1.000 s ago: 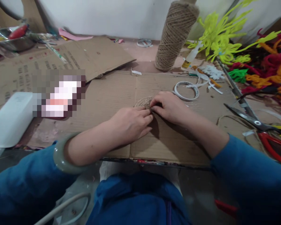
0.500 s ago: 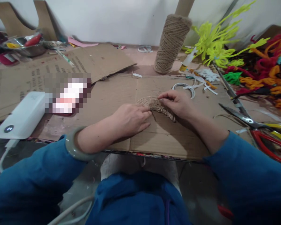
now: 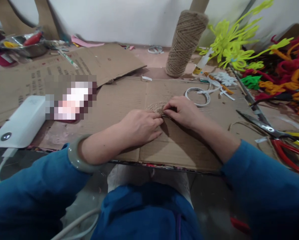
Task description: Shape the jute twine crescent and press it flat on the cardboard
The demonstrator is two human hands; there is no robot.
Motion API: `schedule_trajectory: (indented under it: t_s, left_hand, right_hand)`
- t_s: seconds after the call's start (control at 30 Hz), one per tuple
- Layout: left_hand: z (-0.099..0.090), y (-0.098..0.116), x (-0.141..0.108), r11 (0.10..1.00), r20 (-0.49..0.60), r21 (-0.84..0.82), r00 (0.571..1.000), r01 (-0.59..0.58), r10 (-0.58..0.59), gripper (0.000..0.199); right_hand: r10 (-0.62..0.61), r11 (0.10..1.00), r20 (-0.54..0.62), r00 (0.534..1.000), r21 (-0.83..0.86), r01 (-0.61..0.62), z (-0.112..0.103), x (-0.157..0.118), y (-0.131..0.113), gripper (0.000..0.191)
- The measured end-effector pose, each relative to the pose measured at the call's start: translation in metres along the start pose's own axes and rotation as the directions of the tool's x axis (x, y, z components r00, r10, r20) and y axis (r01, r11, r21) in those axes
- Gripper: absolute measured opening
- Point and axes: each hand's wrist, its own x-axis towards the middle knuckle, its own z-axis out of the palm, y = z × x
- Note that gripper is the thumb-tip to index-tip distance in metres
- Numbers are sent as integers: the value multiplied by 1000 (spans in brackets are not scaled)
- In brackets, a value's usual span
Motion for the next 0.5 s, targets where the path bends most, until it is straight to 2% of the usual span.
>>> schedule_trajectory:
  t_s: [0.1,0.3,0.5]
  left_hand:
    - [1,-1,0,1000,-2,-8,1000,-8,8,33]
    - [2,-1,-1,1000,10,-11,1000,10,-10,36]
    - [7,0,0,1000,-48,-2,999,5,-5,35]
  right_hand:
    - [18,1000,1,1000,-11,-18,0,1,0,18]
    - [-8,993,-11,1000,121,10,-1,-2,4,15]
    - [6,999,41,999,51,-8,-2,2,2,13]
